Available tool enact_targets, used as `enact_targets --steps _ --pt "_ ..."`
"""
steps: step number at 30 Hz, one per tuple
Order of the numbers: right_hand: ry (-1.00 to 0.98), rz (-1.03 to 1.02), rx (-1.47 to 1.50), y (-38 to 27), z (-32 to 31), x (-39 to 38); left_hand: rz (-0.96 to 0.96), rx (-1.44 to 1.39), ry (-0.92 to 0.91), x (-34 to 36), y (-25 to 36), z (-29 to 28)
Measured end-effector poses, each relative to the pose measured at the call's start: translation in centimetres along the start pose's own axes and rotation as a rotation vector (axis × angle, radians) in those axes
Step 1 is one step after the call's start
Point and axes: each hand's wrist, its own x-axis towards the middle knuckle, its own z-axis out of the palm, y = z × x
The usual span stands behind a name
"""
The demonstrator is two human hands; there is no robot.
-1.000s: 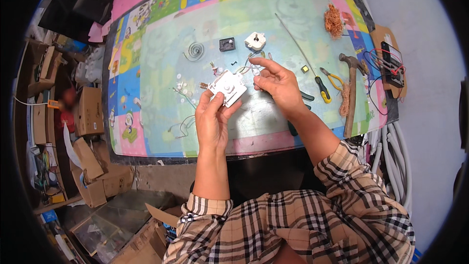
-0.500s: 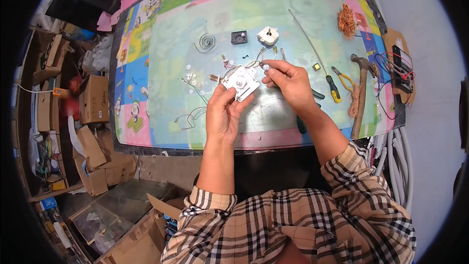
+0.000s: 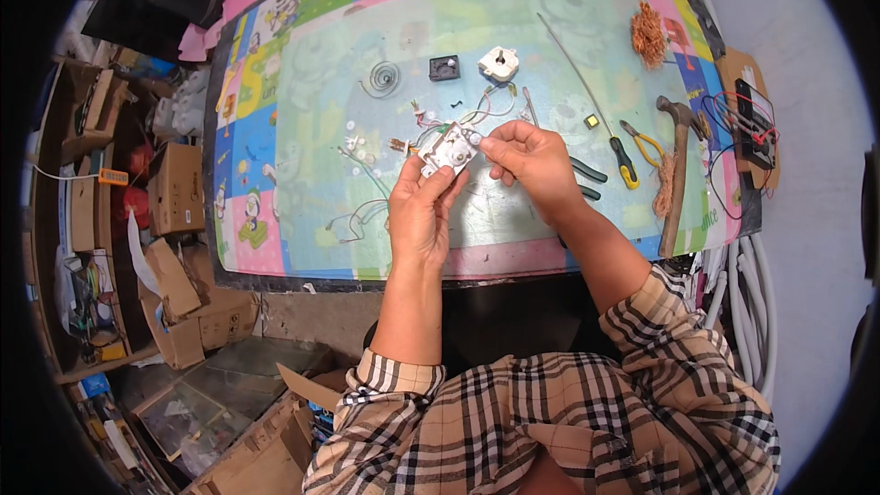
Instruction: The person disassembles and reassembles small electrical components on a workbench. They use pliers and a screwdriver to strip wires, adjust terminals, and connect parts of a white plastic housing.
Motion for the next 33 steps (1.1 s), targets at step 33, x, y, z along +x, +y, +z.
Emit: enact_targets --steps 33 --pt "0.180 -0.163 -0.457 1.5 0.0 0.4 -0.076 0.058 -0.069 0.0 -0.3 0.0"
